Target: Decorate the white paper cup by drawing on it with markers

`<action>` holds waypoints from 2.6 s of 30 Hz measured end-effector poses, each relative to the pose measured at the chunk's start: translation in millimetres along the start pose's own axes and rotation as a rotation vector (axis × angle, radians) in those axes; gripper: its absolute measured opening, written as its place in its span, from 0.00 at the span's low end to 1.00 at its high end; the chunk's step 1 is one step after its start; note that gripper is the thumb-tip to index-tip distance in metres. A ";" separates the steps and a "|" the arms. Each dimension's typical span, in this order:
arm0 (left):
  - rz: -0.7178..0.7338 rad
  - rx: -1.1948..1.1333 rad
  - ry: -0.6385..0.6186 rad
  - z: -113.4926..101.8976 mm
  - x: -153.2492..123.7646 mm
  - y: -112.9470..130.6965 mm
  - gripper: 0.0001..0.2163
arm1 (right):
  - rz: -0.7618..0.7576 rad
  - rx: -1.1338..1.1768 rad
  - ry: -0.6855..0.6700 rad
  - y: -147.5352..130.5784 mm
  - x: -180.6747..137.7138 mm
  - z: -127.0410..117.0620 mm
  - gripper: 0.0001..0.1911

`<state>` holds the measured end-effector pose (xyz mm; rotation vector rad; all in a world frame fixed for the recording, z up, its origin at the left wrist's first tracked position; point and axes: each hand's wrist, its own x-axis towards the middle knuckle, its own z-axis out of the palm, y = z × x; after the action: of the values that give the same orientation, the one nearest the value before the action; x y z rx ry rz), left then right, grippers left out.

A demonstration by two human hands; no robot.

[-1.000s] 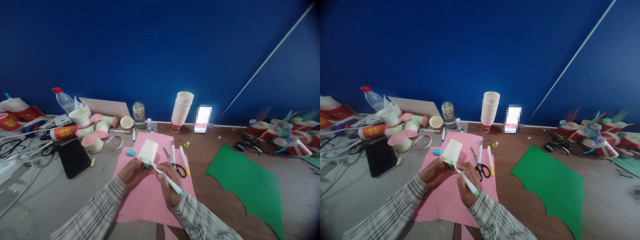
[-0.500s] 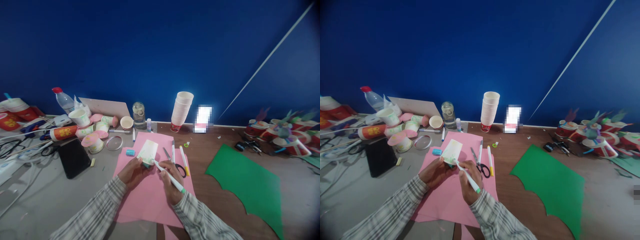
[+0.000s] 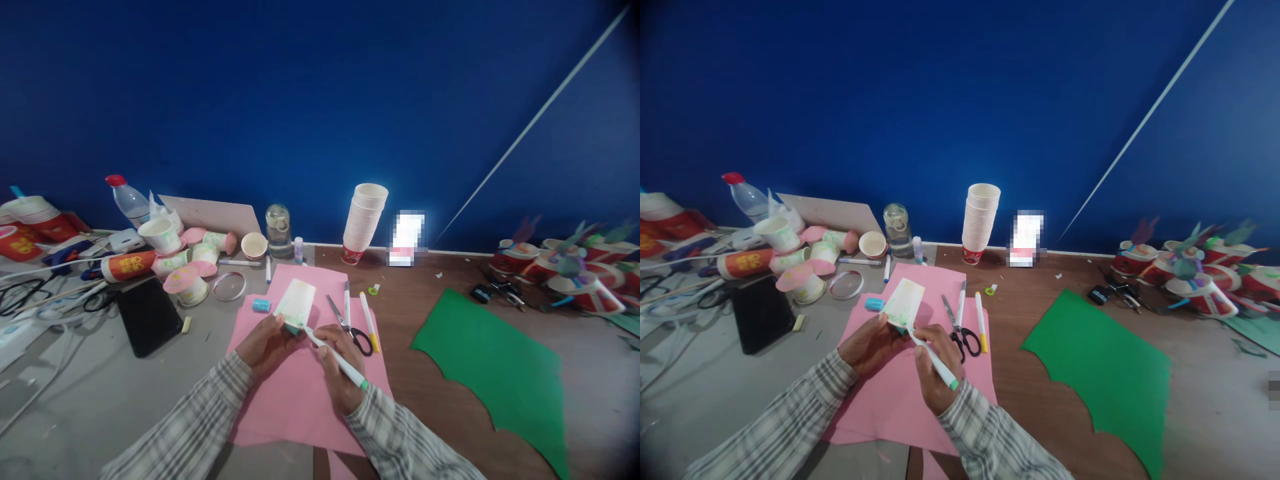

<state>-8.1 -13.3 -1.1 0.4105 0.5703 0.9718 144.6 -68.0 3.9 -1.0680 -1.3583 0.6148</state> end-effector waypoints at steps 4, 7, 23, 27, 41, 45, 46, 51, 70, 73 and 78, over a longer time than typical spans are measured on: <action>0.004 0.003 -0.018 1.1 0.0 0.0 0.19 | 0.025 0.045 -0.045 -1.7 -1.3 -1.3 0.09; -0.008 0.005 -0.019 1.4 -0.6 0.3 0.19 | 0.052 0.071 -0.007 -1.5 1.2 -3.2 0.10; -0.220 -0.026 -0.124 -0.2 -1.6 -1.0 0.25 | 0.165 0.204 0.319 20.6 21.1 -0.1 0.17; -0.298 -0.038 -0.211 4.5 -4.2 -1.4 0.25 | 0.149 0.217 0.261 19.7 22.6 -0.7 0.17; -0.308 0.009 -0.165 2.6 -4.6 -6.8 0.22 | 0.192 0.252 0.228 22.1 29.6 -8.1 0.14; -0.265 0.108 -0.100 -0.3 -4.1 -7.1 0.20 | 0.165 0.147 0.248 19.3 30.3 -8.9 0.14; -0.257 0.120 -0.099 -0.4 -4.2 -7.2 0.20 | 0.148 0.120 0.256 18.3 30.3 -9.2 0.14; -0.223 0.152 -0.161 4.1 -6.2 -9.2 0.21 | 0.041 0.003 0.254 16.9 30.0 -9.0 0.14; 0.085 0.179 0.003 4.4 -0.2 -5.3 0.19 | -0.104 0.189 0.065 -9.3 15.9 -6.4 0.19; 0.099 0.217 -0.062 6.8 -0.7 -5.3 0.19 | -0.126 0.218 0.095 -6.9 16.2 -5.3 0.19; 0.137 0.300 -0.077 9.7 1.4 -7.0 0.17 | -0.075 0.232 0.093 -2.0 16.2 -4.4 0.12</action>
<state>3.0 -16.4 2.1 0.7596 0.6262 0.9988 151.1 -55.9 13.7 -0.8443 -1.2086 0.6428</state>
